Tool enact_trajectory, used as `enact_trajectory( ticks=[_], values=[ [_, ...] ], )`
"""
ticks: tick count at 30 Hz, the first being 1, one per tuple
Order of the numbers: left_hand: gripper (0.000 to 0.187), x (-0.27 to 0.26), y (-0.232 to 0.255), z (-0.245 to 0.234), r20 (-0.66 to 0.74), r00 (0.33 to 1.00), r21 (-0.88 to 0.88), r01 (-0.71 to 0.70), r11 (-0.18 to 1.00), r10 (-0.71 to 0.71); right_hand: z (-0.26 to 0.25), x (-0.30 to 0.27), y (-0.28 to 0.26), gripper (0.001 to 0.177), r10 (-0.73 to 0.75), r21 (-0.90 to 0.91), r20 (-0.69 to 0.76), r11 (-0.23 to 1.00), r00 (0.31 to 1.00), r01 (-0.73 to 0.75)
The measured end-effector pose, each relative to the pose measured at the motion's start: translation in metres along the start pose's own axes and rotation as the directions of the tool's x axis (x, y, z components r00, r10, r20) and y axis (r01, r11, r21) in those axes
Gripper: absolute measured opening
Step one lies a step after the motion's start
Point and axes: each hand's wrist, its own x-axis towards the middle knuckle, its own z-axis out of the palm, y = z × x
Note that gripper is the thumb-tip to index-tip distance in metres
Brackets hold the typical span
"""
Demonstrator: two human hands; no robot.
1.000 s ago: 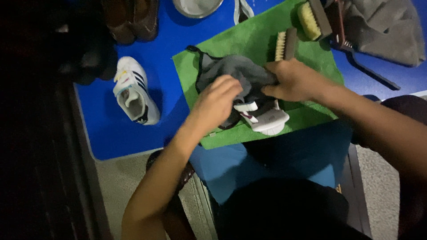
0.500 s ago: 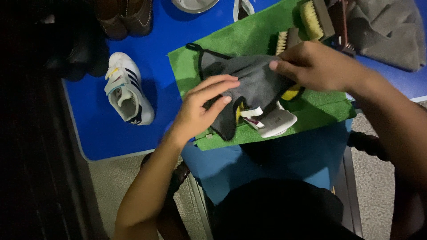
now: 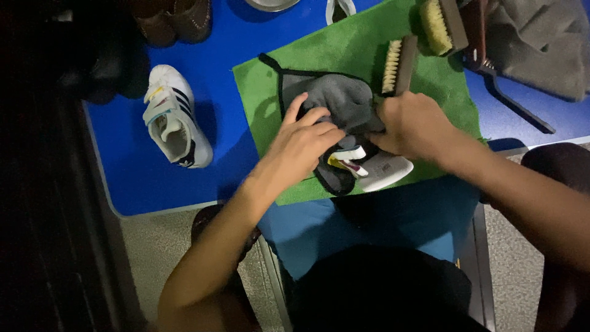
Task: The person scrubs a white sneaker with a brush, then wipes it with a gray cloth and a yellow cloth. The person handles the shoe repeatedly, rotating it to clean different sides, and finishes by placing it on the table.
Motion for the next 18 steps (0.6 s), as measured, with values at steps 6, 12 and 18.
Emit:
enact_trajectory(
  ticks=[6, 12, 18],
  values=[
    [0.035, 0.007, 0.013, -0.001, -0.01, 0.997, -0.016, -0.079, 0.997, 0.079, 0.004, -0.002, -0.007, 0.036, 0.008, -0.13, -0.093, 0.991, 0.996, -0.02],
    [0.022, 0.023, 0.002, -0.008, 0.267, 0.961, -0.048, -0.061, 0.997, 0.072, 0.008, 0.0, -0.007, 0.031, -0.057, -0.19, -0.121, 0.981, 0.991, 0.033],
    [0.016, 0.033, -0.008, -0.007, 0.339, 0.936, -0.18, -0.031, 0.983, 0.092, -0.004, -0.004, -0.017, 0.032, 0.02, -0.139, -0.116, 0.99, 0.993, -0.037]
  ],
)
